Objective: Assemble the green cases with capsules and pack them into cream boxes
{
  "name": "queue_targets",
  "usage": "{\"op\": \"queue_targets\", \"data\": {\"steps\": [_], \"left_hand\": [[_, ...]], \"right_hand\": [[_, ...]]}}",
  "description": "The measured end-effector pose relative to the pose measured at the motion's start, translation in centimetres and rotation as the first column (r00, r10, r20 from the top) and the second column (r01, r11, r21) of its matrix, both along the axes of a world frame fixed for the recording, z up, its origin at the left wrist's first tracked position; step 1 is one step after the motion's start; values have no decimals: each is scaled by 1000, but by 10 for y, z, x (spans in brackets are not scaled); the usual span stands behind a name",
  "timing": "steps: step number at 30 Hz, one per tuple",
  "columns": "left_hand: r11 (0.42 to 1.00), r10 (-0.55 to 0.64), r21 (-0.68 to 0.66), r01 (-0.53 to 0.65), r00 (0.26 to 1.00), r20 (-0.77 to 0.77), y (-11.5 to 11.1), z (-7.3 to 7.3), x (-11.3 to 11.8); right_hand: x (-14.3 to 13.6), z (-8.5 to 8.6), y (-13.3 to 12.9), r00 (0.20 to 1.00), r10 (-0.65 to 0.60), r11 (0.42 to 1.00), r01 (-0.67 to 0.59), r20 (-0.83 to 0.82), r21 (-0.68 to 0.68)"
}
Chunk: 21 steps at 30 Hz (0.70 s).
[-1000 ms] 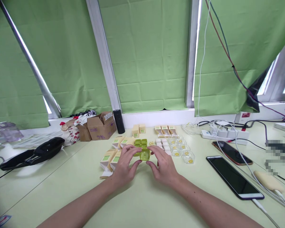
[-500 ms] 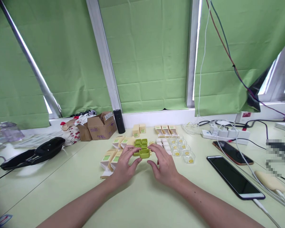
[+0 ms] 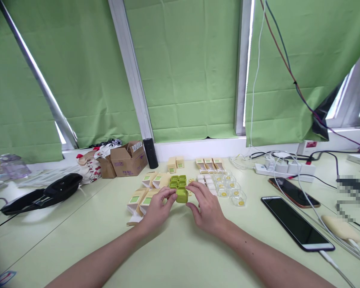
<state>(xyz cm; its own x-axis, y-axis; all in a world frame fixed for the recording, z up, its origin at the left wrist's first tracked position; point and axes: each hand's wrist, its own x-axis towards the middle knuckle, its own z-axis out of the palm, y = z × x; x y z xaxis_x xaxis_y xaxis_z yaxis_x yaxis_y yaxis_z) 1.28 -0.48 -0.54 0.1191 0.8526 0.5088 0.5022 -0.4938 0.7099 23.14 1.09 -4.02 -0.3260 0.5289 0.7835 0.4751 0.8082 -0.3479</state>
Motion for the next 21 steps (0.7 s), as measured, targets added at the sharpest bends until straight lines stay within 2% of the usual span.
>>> {"op": "queue_targets", "data": {"steps": [6,11,21], "left_hand": [[995,10,-99,-7,1000,29,-3,2,3],[991,22,-132,-15,999,46,-3,3,5],[991,-71,-110,76,996,52,-1,1,1]], "right_hand": [[-2,-1,1,998,-28,999,28,52,16],[-3,-3,3,1000,-15,1000,14,24,22],[-1,1,2,997,71,996,-73,-35,-46]]}}
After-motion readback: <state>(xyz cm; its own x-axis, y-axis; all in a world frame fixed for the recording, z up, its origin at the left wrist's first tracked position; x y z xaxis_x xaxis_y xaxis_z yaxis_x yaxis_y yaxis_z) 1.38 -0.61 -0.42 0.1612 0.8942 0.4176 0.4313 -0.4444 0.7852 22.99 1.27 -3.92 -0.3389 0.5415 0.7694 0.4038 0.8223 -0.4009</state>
